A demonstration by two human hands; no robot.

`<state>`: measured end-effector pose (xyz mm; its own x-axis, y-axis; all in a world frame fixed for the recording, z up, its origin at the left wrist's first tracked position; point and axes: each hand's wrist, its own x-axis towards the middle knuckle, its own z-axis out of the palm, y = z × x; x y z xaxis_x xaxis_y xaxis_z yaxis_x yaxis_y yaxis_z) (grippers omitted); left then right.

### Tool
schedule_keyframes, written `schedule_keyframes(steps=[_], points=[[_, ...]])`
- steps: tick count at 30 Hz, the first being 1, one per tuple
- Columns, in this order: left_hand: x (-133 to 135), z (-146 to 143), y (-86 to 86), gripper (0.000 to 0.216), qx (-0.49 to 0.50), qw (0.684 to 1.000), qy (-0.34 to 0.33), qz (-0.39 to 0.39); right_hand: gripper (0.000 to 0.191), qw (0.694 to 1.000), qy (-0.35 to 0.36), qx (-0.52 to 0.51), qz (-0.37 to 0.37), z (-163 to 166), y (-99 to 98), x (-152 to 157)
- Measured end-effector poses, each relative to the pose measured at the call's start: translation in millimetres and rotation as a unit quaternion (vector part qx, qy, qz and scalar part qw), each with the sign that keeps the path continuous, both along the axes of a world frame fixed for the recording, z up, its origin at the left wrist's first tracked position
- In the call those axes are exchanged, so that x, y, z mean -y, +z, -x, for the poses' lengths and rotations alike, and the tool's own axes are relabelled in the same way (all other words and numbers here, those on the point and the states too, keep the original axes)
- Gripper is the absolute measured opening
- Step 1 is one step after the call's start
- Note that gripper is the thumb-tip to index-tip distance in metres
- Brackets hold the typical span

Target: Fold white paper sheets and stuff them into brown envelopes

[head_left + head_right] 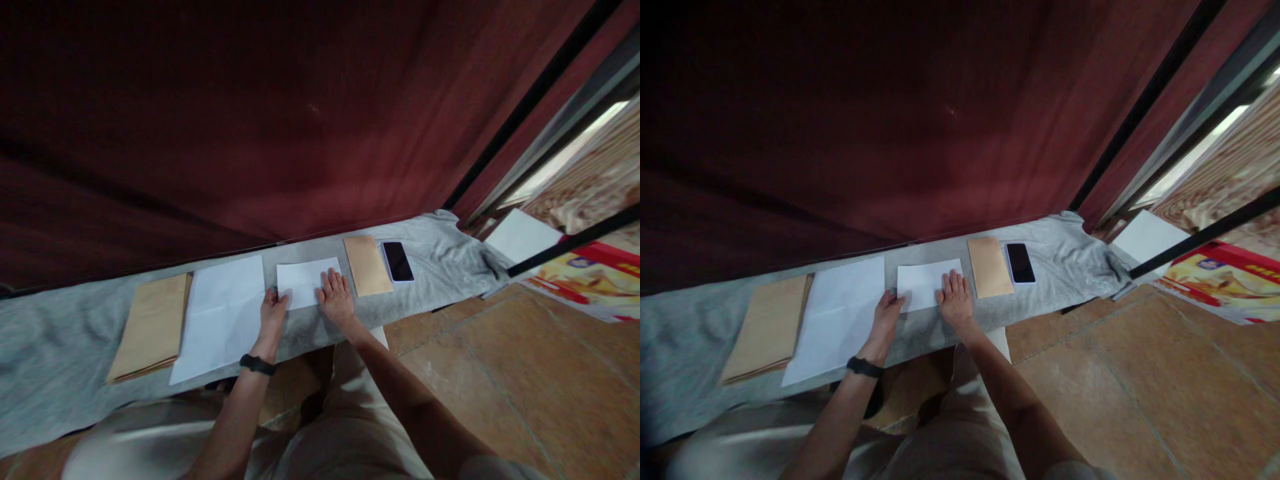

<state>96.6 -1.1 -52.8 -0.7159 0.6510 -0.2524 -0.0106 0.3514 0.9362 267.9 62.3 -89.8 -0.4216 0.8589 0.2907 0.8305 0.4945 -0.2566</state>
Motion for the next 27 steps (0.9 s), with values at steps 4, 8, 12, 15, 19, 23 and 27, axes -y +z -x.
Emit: schedule_keyframes(steps=[4, 8, 12, 15, 19, 23, 27], points=[[4, 0, 11.7, 0.031, 0.073, 0.997, 0.035, -0.005, 0.058, 1.000, 0.003, -0.016, 0.002, -1, 0.3, -1], [8, -9, 23.5, 0.029, 0.136, 0.989, 0.048, -0.027, 0.055, 0.997, 0.033, -0.063, 0.008, -8, 8.5, 1], [9, -18, 45.8, 0.035, 0.171, 0.982, 0.038, -0.072, 0.063, 0.983, 0.155, -0.094, 0.024, -11, 25.1, 14], [10, -25, 67.4, 0.040, 0.184, 0.976, -0.002, -0.114, 0.058, 0.965, 0.175, -0.181, 0.077, -2, 39.8, 23], [10, -26, 82.9, 0.045, 0.199, 0.958, -0.050, -0.202, 0.039, 0.849, 0.072, -0.475, 0.220, 15, 65.0, 20], [15, -22, 67.9, 0.037, 0.218, 0.966, 0.017, -0.137, 0.029, 0.612, 0.009, -0.716, 0.337, 18, 89.1, 15], [21, -28, 41.0, 0.040, 0.296, 0.951, -0.011, -0.088, 0.025, 0.476, -0.009, -0.787, 0.392, 12, 89.1, 21]])
